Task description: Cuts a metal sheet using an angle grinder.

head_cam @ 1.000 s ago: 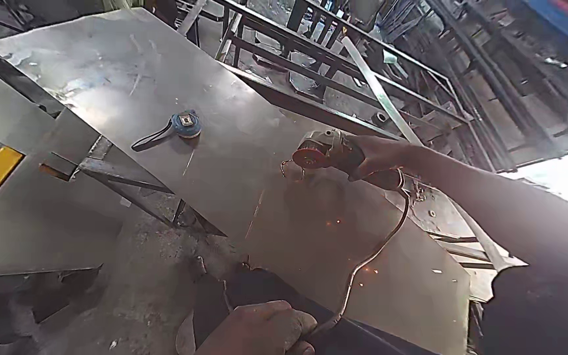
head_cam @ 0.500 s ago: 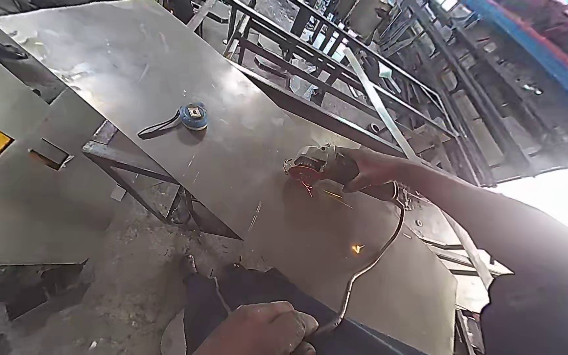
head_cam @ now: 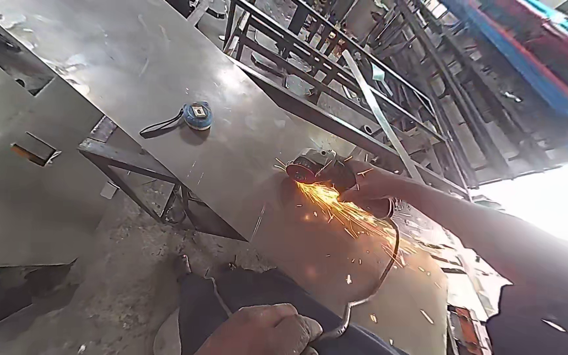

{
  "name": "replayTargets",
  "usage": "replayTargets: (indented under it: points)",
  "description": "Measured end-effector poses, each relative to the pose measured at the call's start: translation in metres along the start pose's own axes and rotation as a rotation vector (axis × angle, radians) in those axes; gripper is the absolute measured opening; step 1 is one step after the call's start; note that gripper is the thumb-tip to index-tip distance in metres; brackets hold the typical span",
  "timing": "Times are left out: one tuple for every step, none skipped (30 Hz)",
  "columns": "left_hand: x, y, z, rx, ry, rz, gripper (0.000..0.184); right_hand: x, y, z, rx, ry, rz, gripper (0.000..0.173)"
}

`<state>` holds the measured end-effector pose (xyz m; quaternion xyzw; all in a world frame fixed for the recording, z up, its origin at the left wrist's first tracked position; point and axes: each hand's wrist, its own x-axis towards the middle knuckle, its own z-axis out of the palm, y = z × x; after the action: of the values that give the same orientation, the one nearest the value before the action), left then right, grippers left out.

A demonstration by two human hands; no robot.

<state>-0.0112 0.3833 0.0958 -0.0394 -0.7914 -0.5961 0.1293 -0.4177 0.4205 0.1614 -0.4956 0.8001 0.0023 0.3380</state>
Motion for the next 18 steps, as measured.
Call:
replayTargets:
  points:
    - [-0.001,-0.001,-0.002,-0.003,0.002,0.006,0.023,-0.008,-0.019,0.003,0.050,-0.016,0.151,0.075]
    - [-0.003,-0.002,-0.005,-0.006,0.002,0.014,0.023,-0.012,-0.035,0.007,0.105,-0.012,0.301,0.073]
    - [-0.004,-0.004,-0.008,-0.011,0.000,0.021,0.023,-0.011,-0.024,0.016,0.137,0.049,0.292,0.073]
    - [-0.005,-0.005,-0.012,-0.016,-0.001,0.029,0.023,-0.011,-0.013,0.024,0.185,0.086,0.237,0.074]
    - [-0.007,-0.007,-0.016,-0.021,-0.006,0.037,0.023,-0.012,-0.006,0.029,0.251,0.102,0.205,0.075]
    - [-0.008,-0.008,-0.021,-0.027,-0.013,0.045,0.023,-0.014,-0.006,0.034,0.290,0.119,0.190,0.072]
    - [-0.009,-0.010,-0.025,-0.035,-0.022,0.052,0.023,-0.016,-0.009,0.038,0.310,0.129,0.193,0.071]
    - [-0.010,-0.012,-0.030,-0.047,-0.032,0.061,0.023,-0.019,-0.013,0.039,0.321,0.120,0.199,0.071]
    - [-0.010,-0.014,-0.035,-0.056,-0.048,0.069,0.023,-0.020,-0.016,0.042,0.341,0.118,0.225,0.074]
    - [-0.011,-0.016,-0.040,-0.059,-0.060,0.082,0.024,-0.022,-0.020,0.047,0.373,0.138,0.259,0.073]
    - [-0.012,-0.018,-0.044,-0.055,-0.068,0.098,0.024,-0.022,-0.023,0.051,0.410,0.159,0.303,0.074]
    - [-0.013,-0.021,-0.047,-0.058,-0.074,0.110,0.024,-0.023,-0.027,0.056,0.430,0.181,0.324,0.073]
    - [-0.014,-0.022,-0.052,-0.064,-0.086,0.115,0.024,-0.025,-0.030,0.060,0.458,0.193,0.334,0.073]
    - [-0.015,-0.023,-0.057,-0.070,-0.099,0.119,0.024,-0.026,-0.031,0.063,0.463,0.209,0.348,0.075]
    - [-0.015,-0.024,-0.062,-0.077,-0.113,0.124,0.024,-0.028,-0.032,0.065,0.466,0.211,0.360,0.083]
    - [-0.016,-0.024,-0.067,-0.078,-0.125,0.131,0.024,-0.028,-0.034,0.068,0.466,0.224,0.375,0.087]
    - [-0.017,-0.024,-0.072,-0.078,-0.140,0.135,0.024,-0.029,-0.037,0.071,0.481,0.244,0.394,0.088]
    - [-0.017,-0.024,-0.077,-0.079,-0.153,0.138,0.024,-0.030,-0.042,0.074,0.519,0.260,0.394,0.085]
